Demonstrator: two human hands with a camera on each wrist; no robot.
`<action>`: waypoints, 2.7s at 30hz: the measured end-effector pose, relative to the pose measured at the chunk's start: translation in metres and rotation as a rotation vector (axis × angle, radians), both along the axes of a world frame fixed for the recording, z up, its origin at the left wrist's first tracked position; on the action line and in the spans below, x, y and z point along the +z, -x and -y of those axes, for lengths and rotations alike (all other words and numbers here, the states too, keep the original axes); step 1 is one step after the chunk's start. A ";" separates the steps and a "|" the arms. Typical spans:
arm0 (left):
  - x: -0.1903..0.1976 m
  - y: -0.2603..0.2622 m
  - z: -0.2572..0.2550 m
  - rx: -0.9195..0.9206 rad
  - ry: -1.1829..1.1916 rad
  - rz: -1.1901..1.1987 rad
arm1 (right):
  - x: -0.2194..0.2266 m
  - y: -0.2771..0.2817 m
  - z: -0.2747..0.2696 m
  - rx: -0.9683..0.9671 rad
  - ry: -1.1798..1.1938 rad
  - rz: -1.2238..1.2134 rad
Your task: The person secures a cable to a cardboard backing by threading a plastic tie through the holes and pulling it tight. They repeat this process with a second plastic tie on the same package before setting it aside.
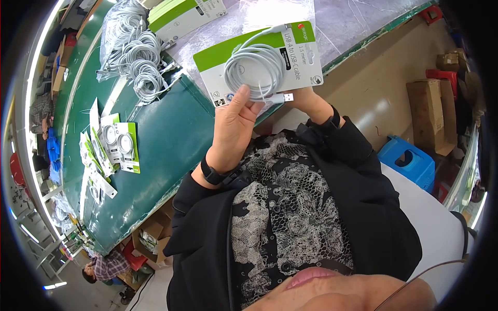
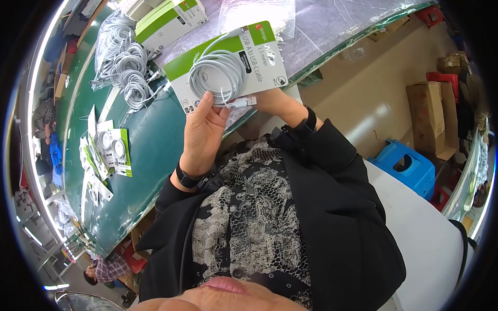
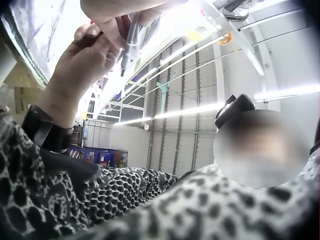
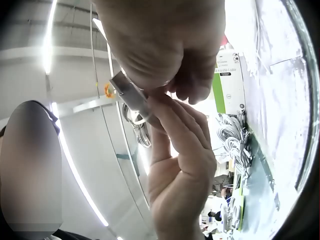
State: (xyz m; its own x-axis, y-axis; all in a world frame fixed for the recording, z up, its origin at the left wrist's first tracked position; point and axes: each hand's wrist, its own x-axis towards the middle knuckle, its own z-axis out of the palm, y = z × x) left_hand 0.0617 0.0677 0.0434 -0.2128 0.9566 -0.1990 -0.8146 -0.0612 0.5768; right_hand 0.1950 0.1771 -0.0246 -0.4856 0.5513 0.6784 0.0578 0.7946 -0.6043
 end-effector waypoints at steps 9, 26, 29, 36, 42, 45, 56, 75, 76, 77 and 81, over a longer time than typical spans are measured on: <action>-0.004 0.009 -0.005 0.003 0.057 -0.071 | -0.012 0.009 0.002 0.076 0.395 0.044; -0.018 0.006 -0.004 0.063 0.146 -0.142 | 0.005 0.019 0.007 -0.046 0.025 0.017; -0.012 0.002 -0.006 0.122 0.139 -0.037 | -0.001 0.018 0.004 -0.036 -0.007 -0.005; -0.023 0.016 -0.013 0.230 0.051 -0.272 | 0.016 0.020 0.016 0.294 0.731 0.079; -0.011 0.020 -0.013 0.156 0.081 -0.237 | 0.023 0.019 0.026 0.281 0.575 0.258; -0.001 0.014 -0.012 0.186 0.163 -0.145 | -0.008 0.021 0.007 -0.026 -0.122 0.069; -0.035 0.030 -0.005 -0.014 0.051 0.007 | -0.008 0.017 0.010 0.702 1.324 -0.601; -0.054 0.029 -0.001 -0.105 0.041 -0.131 | 0.050 0.026 0.025 -0.143 -0.026 0.316; -0.055 0.030 -0.001 -0.185 0.006 -0.077 | 0.050 0.028 0.026 -0.191 -0.047 0.371; -0.056 0.031 0.000 -0.263 -0.025 -0.025 | 0.048 0.028 0.026 -0.190 -0.047 0.369; -0.066 0.036 0.005 -0.122 0.032 -0.149 | 0.040 0.024 0.026 -0.050 0.039 0.393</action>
State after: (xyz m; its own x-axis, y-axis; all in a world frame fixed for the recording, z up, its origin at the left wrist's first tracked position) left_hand 0.0256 0.0626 -0.0228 -0.1252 0.9709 -0.2042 -0.7203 0.0526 0.6917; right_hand 0.1712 0.1506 0.0159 -0.6764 0.6020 0.4243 0.3285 0.7622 -0.5578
